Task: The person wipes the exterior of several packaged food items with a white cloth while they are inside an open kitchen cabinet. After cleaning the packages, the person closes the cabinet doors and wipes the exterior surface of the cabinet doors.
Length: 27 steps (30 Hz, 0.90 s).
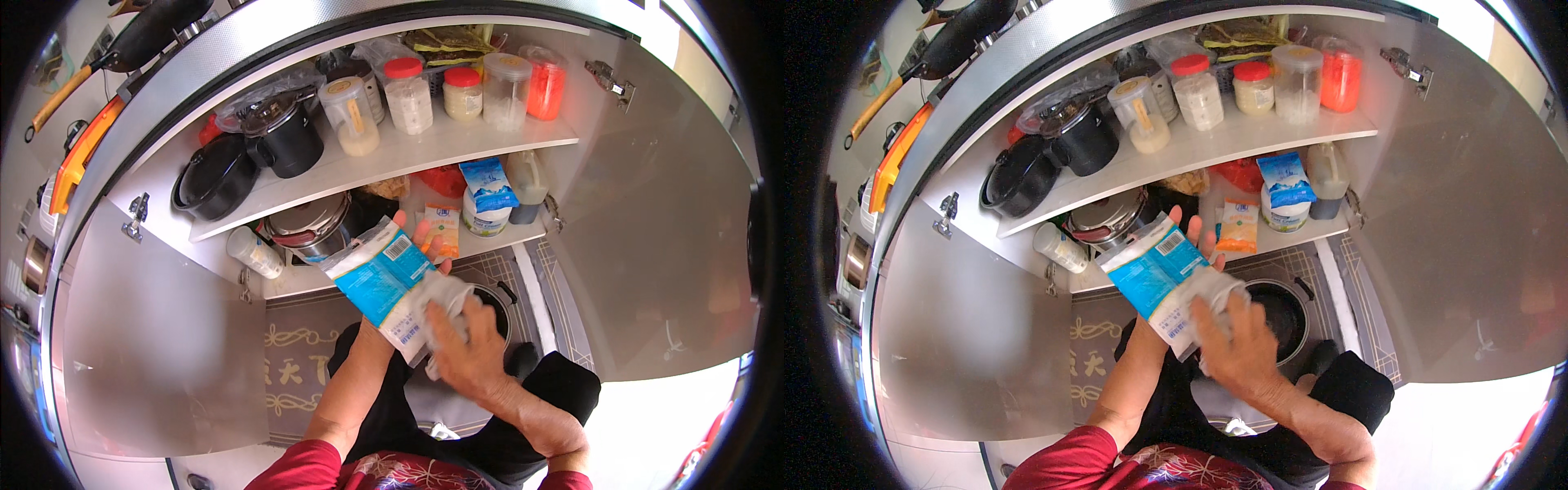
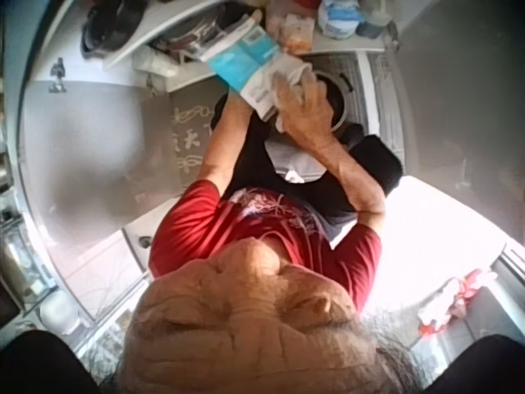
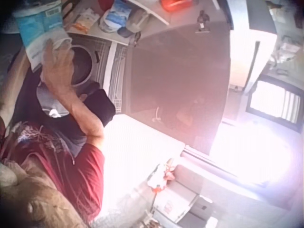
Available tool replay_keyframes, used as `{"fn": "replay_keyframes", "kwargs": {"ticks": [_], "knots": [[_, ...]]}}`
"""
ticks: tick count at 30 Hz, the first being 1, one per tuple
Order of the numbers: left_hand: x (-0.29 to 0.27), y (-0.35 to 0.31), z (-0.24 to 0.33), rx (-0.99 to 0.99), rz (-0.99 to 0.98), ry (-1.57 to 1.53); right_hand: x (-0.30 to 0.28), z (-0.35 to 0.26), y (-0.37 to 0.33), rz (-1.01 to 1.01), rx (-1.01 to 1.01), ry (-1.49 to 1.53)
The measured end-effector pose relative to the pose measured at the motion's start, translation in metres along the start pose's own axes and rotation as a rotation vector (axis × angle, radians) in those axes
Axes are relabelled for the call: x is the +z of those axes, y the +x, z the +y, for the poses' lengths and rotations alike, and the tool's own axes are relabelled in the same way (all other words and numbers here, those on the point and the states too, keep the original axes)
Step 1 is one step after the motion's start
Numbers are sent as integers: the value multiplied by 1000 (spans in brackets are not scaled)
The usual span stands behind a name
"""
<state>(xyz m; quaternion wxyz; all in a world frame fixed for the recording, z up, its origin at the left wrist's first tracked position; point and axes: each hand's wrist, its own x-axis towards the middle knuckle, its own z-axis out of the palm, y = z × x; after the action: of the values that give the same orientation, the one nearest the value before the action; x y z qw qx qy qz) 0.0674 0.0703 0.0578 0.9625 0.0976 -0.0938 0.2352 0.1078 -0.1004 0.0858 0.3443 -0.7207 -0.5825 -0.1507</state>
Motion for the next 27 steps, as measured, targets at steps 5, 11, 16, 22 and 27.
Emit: {"fn": "replay_keyframes", "kwargs": {"ticks": [5, 11, 16, 22, 27], "knots": [[-5, 2, 6, -10, -29, -34, -4, -12, -6, -19, -324, 74], [-1, 2, 6, 6, -23, 46, -6, 6, -1, -9, -69, 236], [3, 0, -4, -22, 58, 53, -1, 41, 15, 144, 270, 480], [3, 2, -9, 1, 194, 17, 19, 59, 10, 231, 1073, 1712], [7, 2, -13, 54, 614, -29, 34, 44, 1, 204, 1049, 1919]]}}
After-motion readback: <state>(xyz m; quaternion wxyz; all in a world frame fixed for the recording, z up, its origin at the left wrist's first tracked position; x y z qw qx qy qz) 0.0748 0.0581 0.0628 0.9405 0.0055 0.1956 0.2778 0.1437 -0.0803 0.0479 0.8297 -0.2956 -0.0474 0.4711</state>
